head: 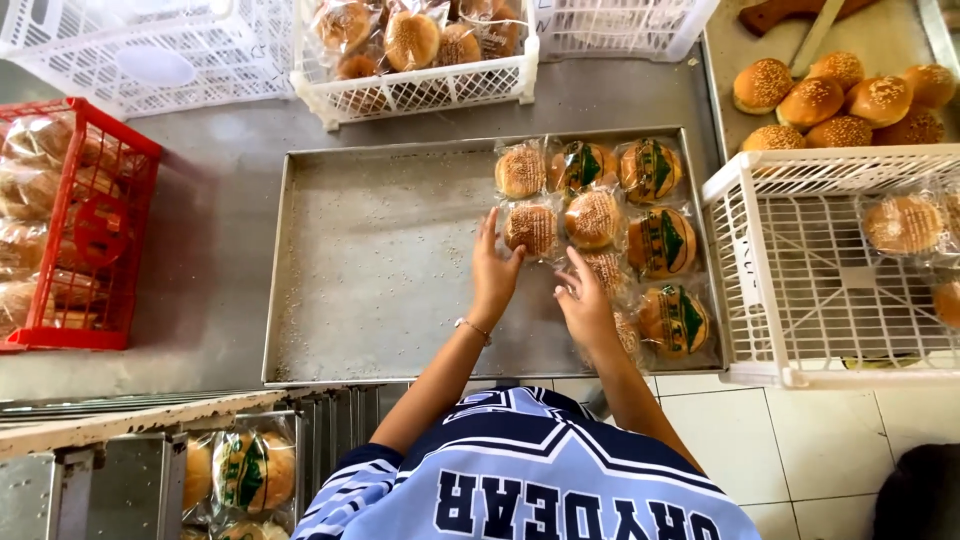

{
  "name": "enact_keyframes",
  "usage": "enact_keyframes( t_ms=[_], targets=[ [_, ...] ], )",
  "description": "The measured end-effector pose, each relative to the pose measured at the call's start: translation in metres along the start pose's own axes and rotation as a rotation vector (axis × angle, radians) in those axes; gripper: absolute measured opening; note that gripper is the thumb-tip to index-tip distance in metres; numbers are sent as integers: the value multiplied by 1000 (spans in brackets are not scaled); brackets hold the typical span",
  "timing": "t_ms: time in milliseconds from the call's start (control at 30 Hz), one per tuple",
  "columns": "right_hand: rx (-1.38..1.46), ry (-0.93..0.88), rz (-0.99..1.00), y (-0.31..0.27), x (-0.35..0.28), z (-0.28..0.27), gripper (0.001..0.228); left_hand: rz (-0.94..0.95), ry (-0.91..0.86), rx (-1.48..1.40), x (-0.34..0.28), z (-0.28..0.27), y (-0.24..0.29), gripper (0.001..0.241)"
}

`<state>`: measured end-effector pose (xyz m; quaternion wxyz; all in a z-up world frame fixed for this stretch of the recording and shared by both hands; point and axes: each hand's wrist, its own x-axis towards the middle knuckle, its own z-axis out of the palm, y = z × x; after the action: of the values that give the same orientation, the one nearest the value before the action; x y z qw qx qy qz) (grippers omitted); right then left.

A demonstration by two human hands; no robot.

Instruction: Organizing and sorting packaged bread rolls onto a tray in a bakery environment.

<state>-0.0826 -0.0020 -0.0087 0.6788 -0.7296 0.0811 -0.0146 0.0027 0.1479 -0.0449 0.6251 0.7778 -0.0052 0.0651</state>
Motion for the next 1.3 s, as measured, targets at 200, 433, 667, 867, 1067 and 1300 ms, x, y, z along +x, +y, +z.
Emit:
enact_keyframes(
  t_ms=[200,433,667,867,1067,1300],
  targets=[
    [77,-39,40,-8,-13,-39,66,233,90,409,-6,15,-15,77],
    [207,-109,19,-25,-47,-103,56,268,174,325,-21,31,-9,65],
    [174,-67,-29,-71,-74,-196,48,364,296,263,-7,63,41,59],
    [165,288,-234,-86,-93,-288,43,509,223,86,25,135,128,66],
    [258,457,-287,-104,-117,-385,38,581,76,-26,33,237,202,65],
    [158,574,-318,-97,-98,-479,30,706,-75,-80,17,369,254,67]
  ],
)
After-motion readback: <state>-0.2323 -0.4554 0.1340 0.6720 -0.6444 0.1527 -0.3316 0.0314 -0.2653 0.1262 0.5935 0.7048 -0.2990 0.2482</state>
